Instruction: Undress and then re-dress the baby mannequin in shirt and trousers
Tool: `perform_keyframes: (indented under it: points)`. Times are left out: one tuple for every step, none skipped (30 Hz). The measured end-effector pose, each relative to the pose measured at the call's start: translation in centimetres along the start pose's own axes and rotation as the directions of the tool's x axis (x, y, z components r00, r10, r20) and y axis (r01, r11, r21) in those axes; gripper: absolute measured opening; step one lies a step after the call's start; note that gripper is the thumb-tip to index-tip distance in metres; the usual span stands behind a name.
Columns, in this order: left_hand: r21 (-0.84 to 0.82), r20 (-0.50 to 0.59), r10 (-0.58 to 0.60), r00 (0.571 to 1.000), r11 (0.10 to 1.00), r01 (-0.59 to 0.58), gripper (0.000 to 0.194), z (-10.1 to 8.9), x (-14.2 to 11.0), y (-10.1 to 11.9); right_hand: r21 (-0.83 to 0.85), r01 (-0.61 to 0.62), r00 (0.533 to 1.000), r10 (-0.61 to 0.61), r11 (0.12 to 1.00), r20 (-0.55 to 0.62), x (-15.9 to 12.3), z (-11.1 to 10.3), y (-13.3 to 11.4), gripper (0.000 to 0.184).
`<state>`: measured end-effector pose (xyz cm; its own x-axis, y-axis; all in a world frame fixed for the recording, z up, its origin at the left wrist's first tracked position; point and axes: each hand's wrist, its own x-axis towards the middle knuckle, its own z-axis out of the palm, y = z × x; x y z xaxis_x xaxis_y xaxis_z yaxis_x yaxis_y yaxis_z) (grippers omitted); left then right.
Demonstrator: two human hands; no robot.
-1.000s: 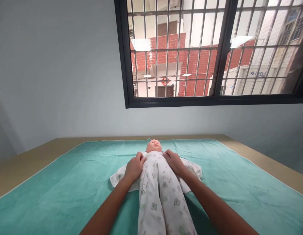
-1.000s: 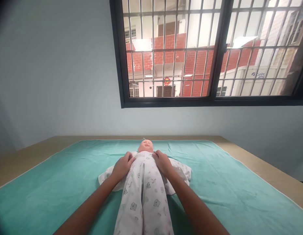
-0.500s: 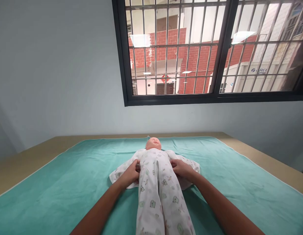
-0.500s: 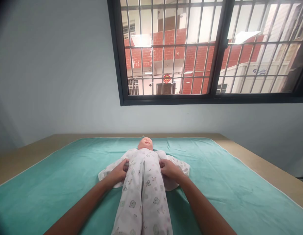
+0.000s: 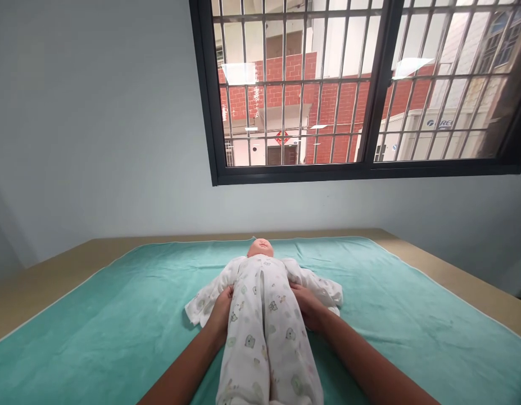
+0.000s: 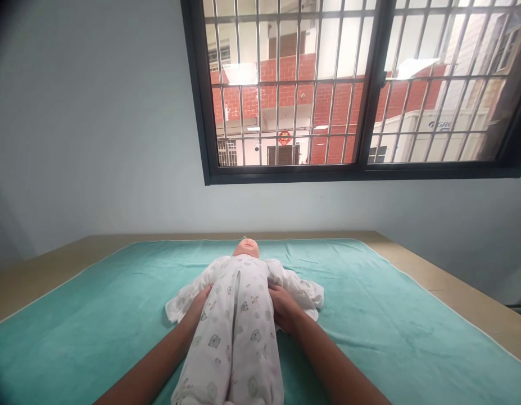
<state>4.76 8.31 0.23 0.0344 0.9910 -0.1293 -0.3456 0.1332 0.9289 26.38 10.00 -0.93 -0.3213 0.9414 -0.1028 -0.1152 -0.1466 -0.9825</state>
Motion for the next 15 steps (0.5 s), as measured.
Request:
perform_keyframes:
  points:
    - [-0.011, -0.032, 0.005, 0.999, 1.000, -0.005, 0.018, 0.2, -0.2, 0.0, -0.019, 0.024, 1.000, -0.025, 1.000, -0.007, 0.0, 0.1, 0.1, 0.039]
    - [-0.019, -0.045, 0.010, 0.999, 1.000, -0.011, 0.015, 0.3, -0.4, 0.0, -0.055, 0.055, 0.998, -0.057, 0.997, -0.019, 0.1, 0.1, 0.2, 0.044]
    - [-0.025, -0.046, 0.012, 0.999, 1.000, -0.013, 0.014, 0.4, -0.5, 0.0, -0.101, 0.092, 0.995, -0.096, 0.991, -0.036, 0.1, 0.1, 0.3, 0.047]
    - [-0.031, -0.046, 0.010, 0.999, 0.999, -0.012, 0.013, 0.5, -0.6, 0.0, -0.147, 0.130, 0.989, -0.140, 0.981, -0.054, 0.2, 0.0, 0.5, 0.050]
    - [-0.035, -0.041, 0.008, 0.999, 0.999, -0.010, 0.013, 0.5, -0.6, 0.0, -0.185, 0.164, 0.981, -0.179, 0.969, -0.068, 0.3, 0.0, 0.7, 0.051]
    - [-0.037, -0.032, 0.006, 0.999, 0.999, -0.007, 0.013, 0.4, -0.6, 0.0, -0.218, 0.190, 0.974, -0.212, 0.957, -0.082, 0.5, -0.1, 0.8, 0.051]
    - [-0.037, -0.024, 0.004, 1.000, 0.999, -0.005, 0.015, 0.4, -0.6, 0.0, -0.250, 0.208, 0.966, -0.238, 0.946, -0.096, 0.6, -0.2, 1.0, 0.051]
    - [-0.036, -0.016, 0.005, 1.000, 0.999, -0.006, 0.016, 0.3, -0.4, -0.1, -0.282, 0.219, 0.960, -0.258, 0.934, -0.108, 0.7, -0.4, 1.1, 0.050]
    - [-0.035, -0.011, 0.013, 1.000, 0.999, -0.013, 0.018, 0.2, -0.3, -0.1, -0.317, 0.227, 0.955, -0.275, 0.921, -0.114, 0.8, -0.5, 1.2, 0.050]
    - [-0.033, -0.011, 0.025, 1.000, 0.999, -0.025, 0.021, 0.2, -0.2, -0.1, -0.357, 0.235, 0.950, -0.291, 0.904, -0.114, 0.9, -0.6, 1.2, 0.050]
    - [-0.029, -0.014, 0.040, 0.999, 0.999, -0.040, 0.024, 0.1, 0.0, -0.2, -0.396, 0.243, 0.945, -0.308, 0.885, -0.109, 1.0, -0.7, 1.2, 0.050]
    - [-0.024, -0.017, 0.054, 0.998, 0.998, -0.054, 0.027, 0.0, 0.1, -0.2, -0.429, 0.251, 0.941, -0.323, 0.868, -0.102, 1.1, -0.8, 1.2, 0.050]
    - [-0.021, -0.016, 0.064, 0.998, 0.998, -0.064, 0.030, 0.0, 0.1, -0.3, -0.452, 0.259, 0.938, -0.334, 0.854, -0.093, 1.1, -0.9, 1.2, 0.049]
    - [-0.008, -0.011, 0.081, 0.997, 0.997, -0.081, 0.033, -0.1, 0.2, -0.3, -0.472, 0.268, 0.934, -0.346, 0.840, -0.085, 1.1, -0.9, 1.2, 0.049]
    - [0.012, -0.005, 0.107, 0.994, 0.994, -0.107, 0.036, -0.2, 0.2, -0.4, -0.491, 0.275, 0.931, -0.357, 0.826, -0.079, 1.1, -0.9, 1.2, 0.047]
